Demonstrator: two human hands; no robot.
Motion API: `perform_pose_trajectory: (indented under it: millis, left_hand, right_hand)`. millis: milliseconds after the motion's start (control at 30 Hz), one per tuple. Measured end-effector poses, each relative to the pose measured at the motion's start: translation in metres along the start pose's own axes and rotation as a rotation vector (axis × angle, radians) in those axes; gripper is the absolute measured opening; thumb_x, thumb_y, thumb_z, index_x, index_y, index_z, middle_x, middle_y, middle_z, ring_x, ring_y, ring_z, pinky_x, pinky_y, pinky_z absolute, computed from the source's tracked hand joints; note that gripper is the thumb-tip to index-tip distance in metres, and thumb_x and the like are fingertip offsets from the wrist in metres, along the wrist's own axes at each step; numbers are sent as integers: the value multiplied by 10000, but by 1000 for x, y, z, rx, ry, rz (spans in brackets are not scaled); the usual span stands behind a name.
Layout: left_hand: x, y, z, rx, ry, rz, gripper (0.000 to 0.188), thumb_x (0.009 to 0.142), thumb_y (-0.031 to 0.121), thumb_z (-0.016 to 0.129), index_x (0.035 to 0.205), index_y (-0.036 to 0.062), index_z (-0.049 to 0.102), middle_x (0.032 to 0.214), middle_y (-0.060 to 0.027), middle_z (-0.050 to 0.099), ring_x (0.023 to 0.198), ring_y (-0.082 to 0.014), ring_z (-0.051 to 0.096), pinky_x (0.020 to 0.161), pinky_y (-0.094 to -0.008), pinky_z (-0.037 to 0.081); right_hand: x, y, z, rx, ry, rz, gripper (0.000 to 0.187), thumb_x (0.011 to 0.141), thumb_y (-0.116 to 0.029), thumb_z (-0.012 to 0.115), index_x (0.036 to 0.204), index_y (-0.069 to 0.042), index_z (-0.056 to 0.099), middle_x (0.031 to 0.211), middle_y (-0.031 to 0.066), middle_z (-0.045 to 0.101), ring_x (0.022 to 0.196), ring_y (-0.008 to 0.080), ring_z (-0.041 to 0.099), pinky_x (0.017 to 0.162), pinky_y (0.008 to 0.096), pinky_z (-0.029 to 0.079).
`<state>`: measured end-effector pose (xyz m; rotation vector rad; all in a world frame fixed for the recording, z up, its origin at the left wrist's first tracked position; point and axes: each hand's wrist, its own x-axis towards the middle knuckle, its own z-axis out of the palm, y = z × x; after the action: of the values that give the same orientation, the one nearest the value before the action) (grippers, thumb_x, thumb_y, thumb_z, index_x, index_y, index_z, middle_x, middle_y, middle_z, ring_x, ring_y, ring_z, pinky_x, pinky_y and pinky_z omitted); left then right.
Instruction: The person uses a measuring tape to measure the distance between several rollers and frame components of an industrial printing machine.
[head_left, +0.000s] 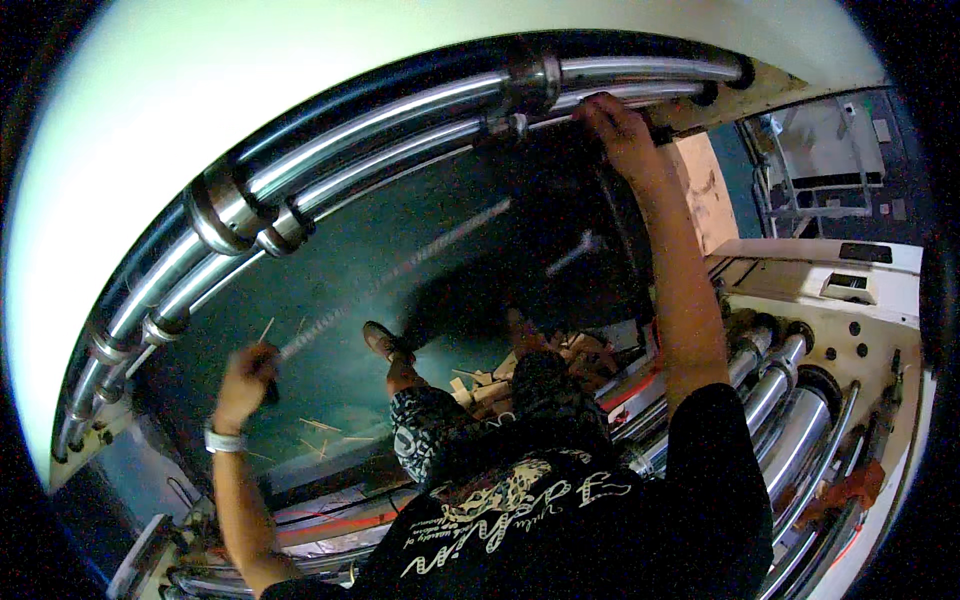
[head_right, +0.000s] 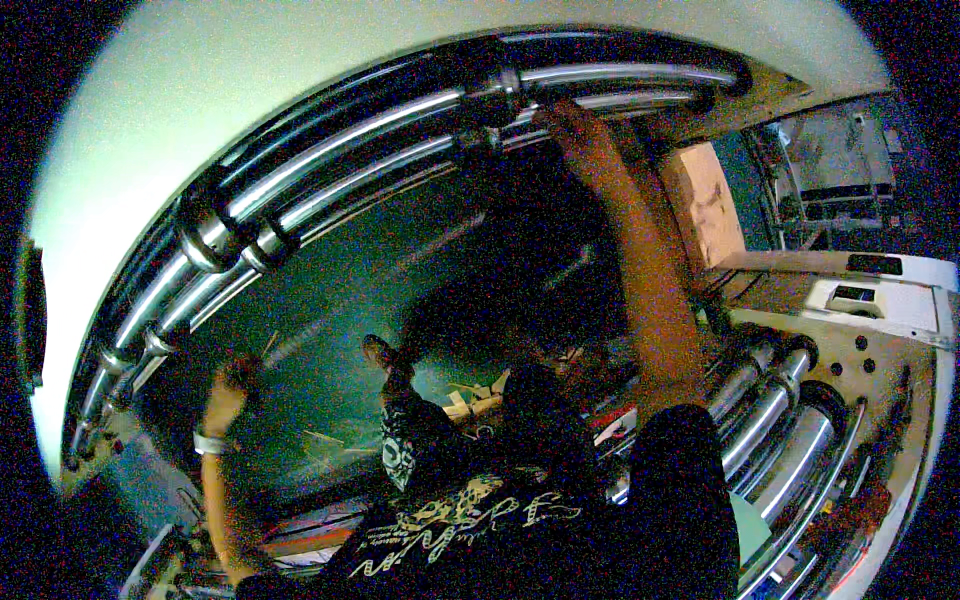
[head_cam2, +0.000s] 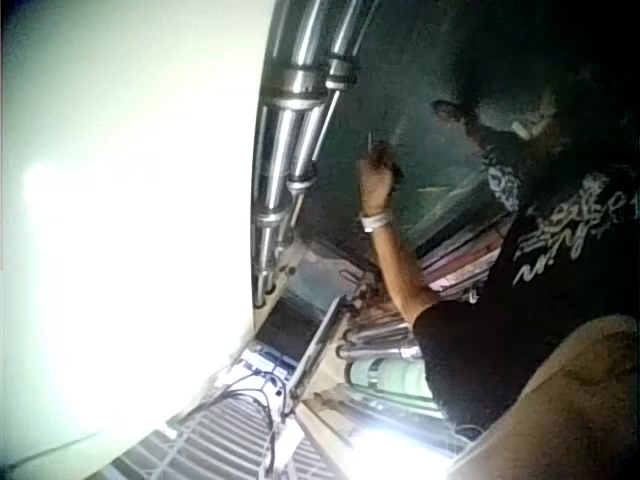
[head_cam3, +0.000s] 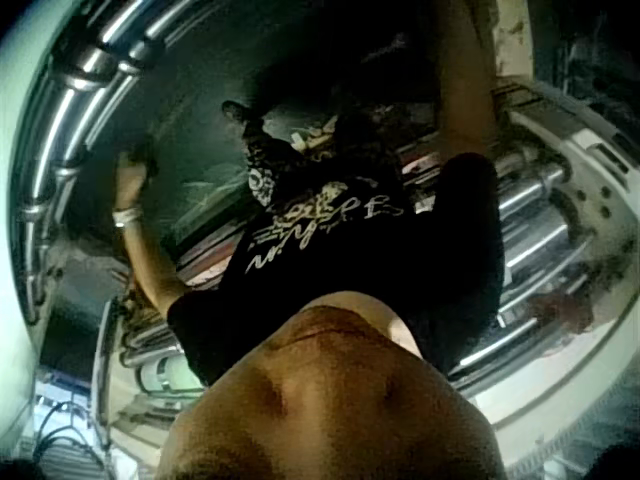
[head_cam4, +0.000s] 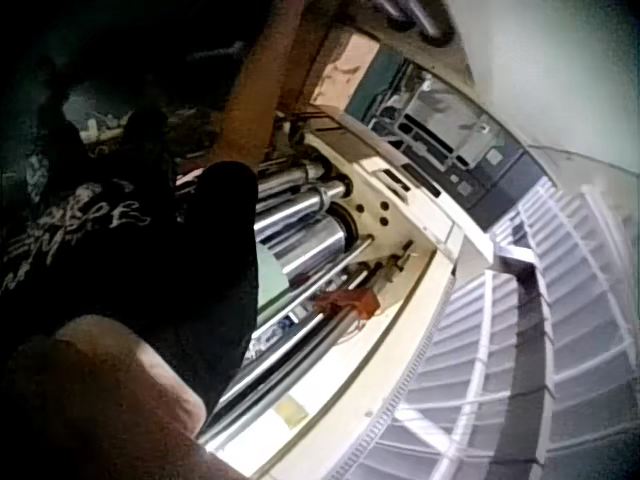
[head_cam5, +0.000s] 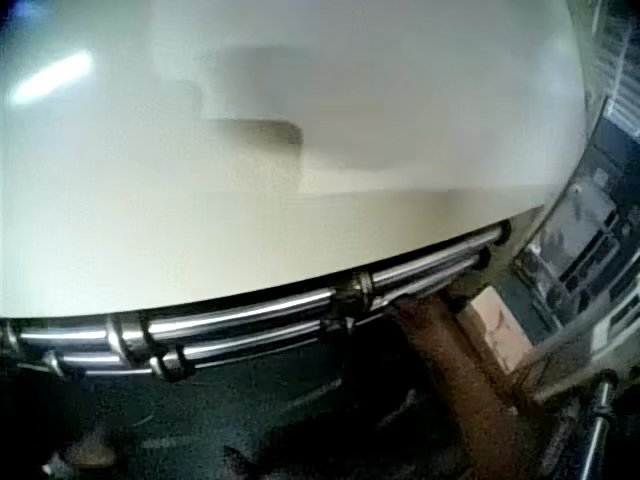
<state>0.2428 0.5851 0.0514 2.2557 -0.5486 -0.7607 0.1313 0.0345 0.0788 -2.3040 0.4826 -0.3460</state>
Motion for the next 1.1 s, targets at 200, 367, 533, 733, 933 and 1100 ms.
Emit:
perform_pose_trajectory:
  millis: [200,367,533,733,933,1100]
  left_hand:
    - [-35,-6,83,54,-195,-83,114,786,77,512,808,-23,559,590,-57,501,548,-127,458,514,-287,381]
    - [-9,10,114,66,-358,-214,127,793,119,502,787,3,552,578,-116,529,516,-203,501,503,-315,388]
    - [35,16,128,155,-304,-18,133,775,161,517,766,32,549,616,-134,553,548,-284,541,505,-345,403]
    - [61,3,147,208,-366,150,157,777,189,493,752,45,551,624,-132,561,556,-295,546,513,-367,411]
    - [59,-15,168,313,-382,141,146,765,178,484,745,50,551,618,-138,556,575,-298,549,531,-372,415]
    - [54,-26,186,237,-445,53,157,780,175,471,765,36,542,616,-138,554,575,-297,549,531,-373,411]
  right_hand:
    - [-8,14,4,-415,-107,-303,188,816,-229,541,846,-46,568,841,106,561,746,286,550,680,335,439]
    - [4,-2,0,-401,-12,-448,175,789,-259,564,843,-94,588,883,87,569,748,310,557,662,372,471]
    - [22,8,0,-436,39,-639,156,747,-277,595,832,-146,589,848,47,568,706,279,572,588,356,491]
    - [38,1,-10,-703,-53,-628,267,691,-319,620,886,-146,565,875,58,558,783,269,567,607,370,480]
    - [55,-27,-18,-859,98,-864,389,645,-352,647,879,-69,520,887,101,548,906,314,524,712,410,455]
    - [32,-4,-5,-487,82,-347,430,669,-351,664,887,-18,500,835,132,546,770,322,539,669,379,449]
